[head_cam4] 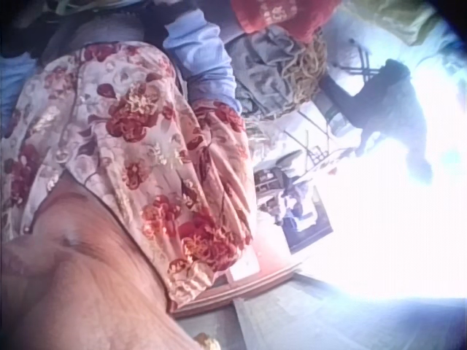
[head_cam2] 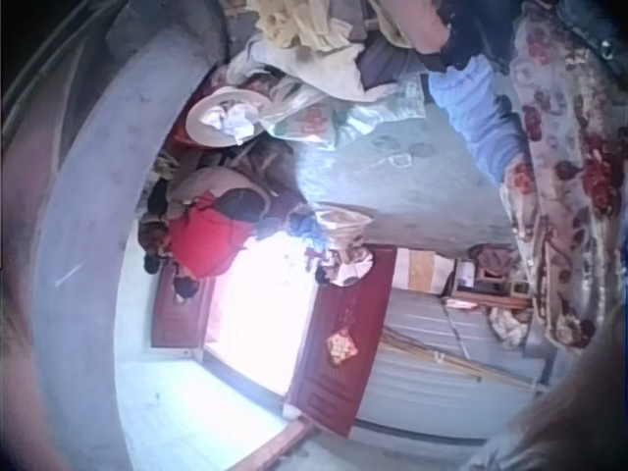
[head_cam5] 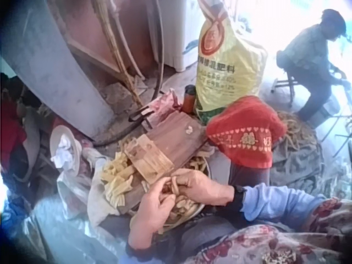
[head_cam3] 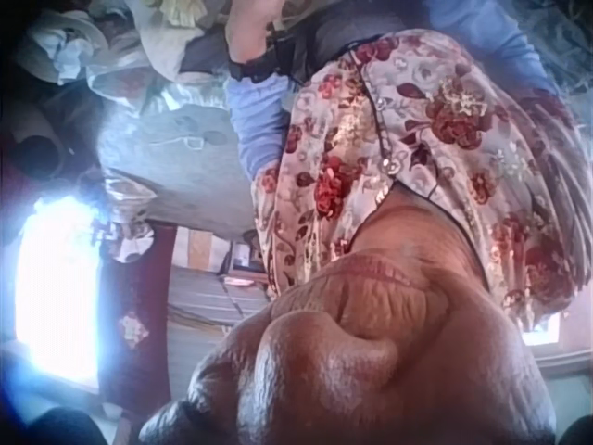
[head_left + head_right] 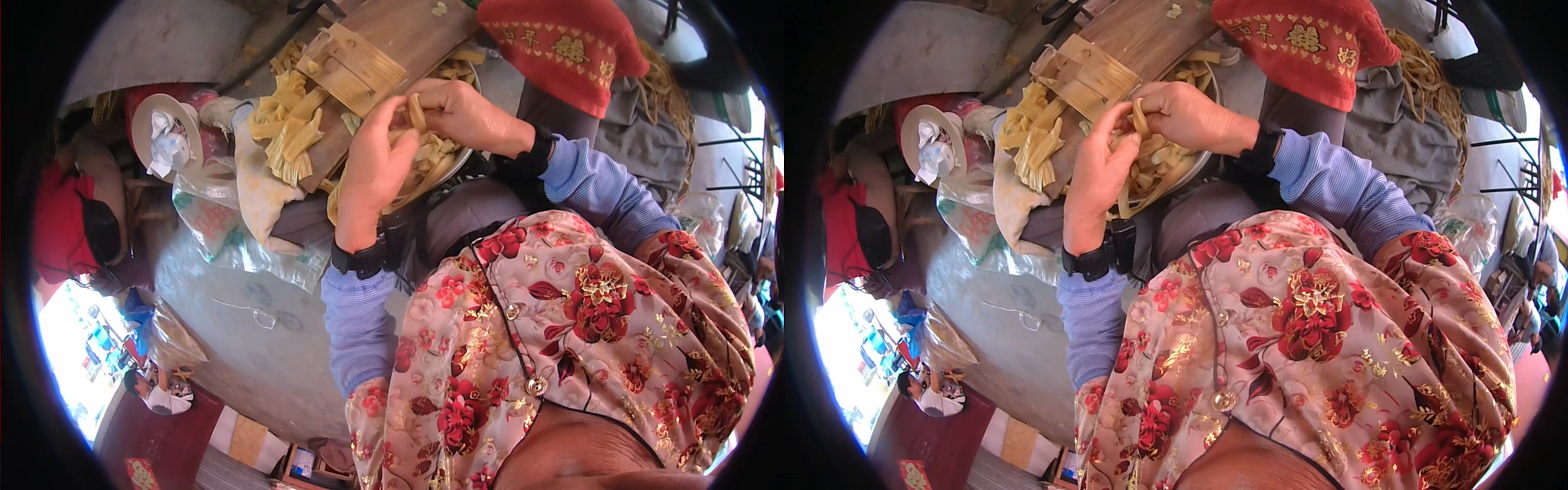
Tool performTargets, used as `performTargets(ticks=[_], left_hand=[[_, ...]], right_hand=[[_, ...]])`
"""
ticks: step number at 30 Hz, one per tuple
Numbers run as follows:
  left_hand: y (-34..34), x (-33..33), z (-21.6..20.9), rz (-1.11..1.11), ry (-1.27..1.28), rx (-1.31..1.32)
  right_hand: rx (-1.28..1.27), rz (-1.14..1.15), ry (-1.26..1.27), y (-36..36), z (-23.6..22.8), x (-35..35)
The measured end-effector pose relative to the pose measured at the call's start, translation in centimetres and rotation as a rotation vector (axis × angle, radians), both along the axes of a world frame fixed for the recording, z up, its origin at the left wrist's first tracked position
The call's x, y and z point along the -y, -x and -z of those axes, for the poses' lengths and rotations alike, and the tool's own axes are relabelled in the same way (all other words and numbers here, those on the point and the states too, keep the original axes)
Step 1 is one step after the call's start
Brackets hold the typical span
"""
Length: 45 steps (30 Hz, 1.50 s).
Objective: The person folds and rolls yellow paper strips by hand, inserting them into a wooden slot or holder while sitting on the floor.
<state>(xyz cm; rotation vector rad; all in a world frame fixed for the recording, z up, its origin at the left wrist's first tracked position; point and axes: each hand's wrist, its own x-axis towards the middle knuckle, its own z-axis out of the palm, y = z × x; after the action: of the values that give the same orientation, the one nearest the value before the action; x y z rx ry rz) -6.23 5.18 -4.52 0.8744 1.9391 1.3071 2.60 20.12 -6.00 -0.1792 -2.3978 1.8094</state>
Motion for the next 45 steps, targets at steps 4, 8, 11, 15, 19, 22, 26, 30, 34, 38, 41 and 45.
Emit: performTargets(ticks=[4,8,11,15,19,22,26,30,34,38,41,45], left_hand=[[-0.8,-1.6,-1.6,-0.101,0.073,-0.102],[-0.9,-0.7,1.0,-0.279,-0.051,0.237],[-3.2,0.8,0.1,-0.335,-0.02,0.844],[-2.5,3.2,-0.3,-0.207,0.067,-0.114],[-1.6,3.1,-1.7,-0.135,0.175,-0.755],[-1.5,2.4,-2.3,0.004,0.396,-0.928],[-1.1,1.2,-2.4,-0.058,0.088,-1.095],[-1.1,2.5,-2.7,-0.054,-0.033,-0.776],[-0.2,2.8,-2.7,-0.113,-0.024,-0.093],[1.3,2.3,-1.7,-0.147,-0.072,0.101],[2.2,3.3,-1.6,-0.123,-0.093,0.273],[5.0,6.6,-1.0,-0.319,0.073,0.231]], right_hand=[[-0.162,0.117,-0.221,0.3,0.5,0.2],[-0.054,0.218,0.192,0.3,-1.2,0.4],[-0.167,0.388,-0.004,0.3,-0.6,-1.3],[-0.09,0.233,0.007,0.2,-1.2,-1.3],[-0.22,0.236,-0.428,0.5,-2.6,-3.1],[-0.311,-0.051,-0.802,1.3,-3.7,-2.4],[-0.194,-0.288,-0.697,2.0,-3.6,-1.9],[-0.375,-0.371,-0.616,1.6,-4.4,-4.2],[0.274,-0.414,-0.068,1.3,-5.5,-3.9],[0.357,-0.202,0.623,2.3,-4.6,-3.8],[0.379,-0.168,0.609,3.1,-5.0,-4.4],[0.105,0.053,0.428,2.3,-2.4,-12.5]])
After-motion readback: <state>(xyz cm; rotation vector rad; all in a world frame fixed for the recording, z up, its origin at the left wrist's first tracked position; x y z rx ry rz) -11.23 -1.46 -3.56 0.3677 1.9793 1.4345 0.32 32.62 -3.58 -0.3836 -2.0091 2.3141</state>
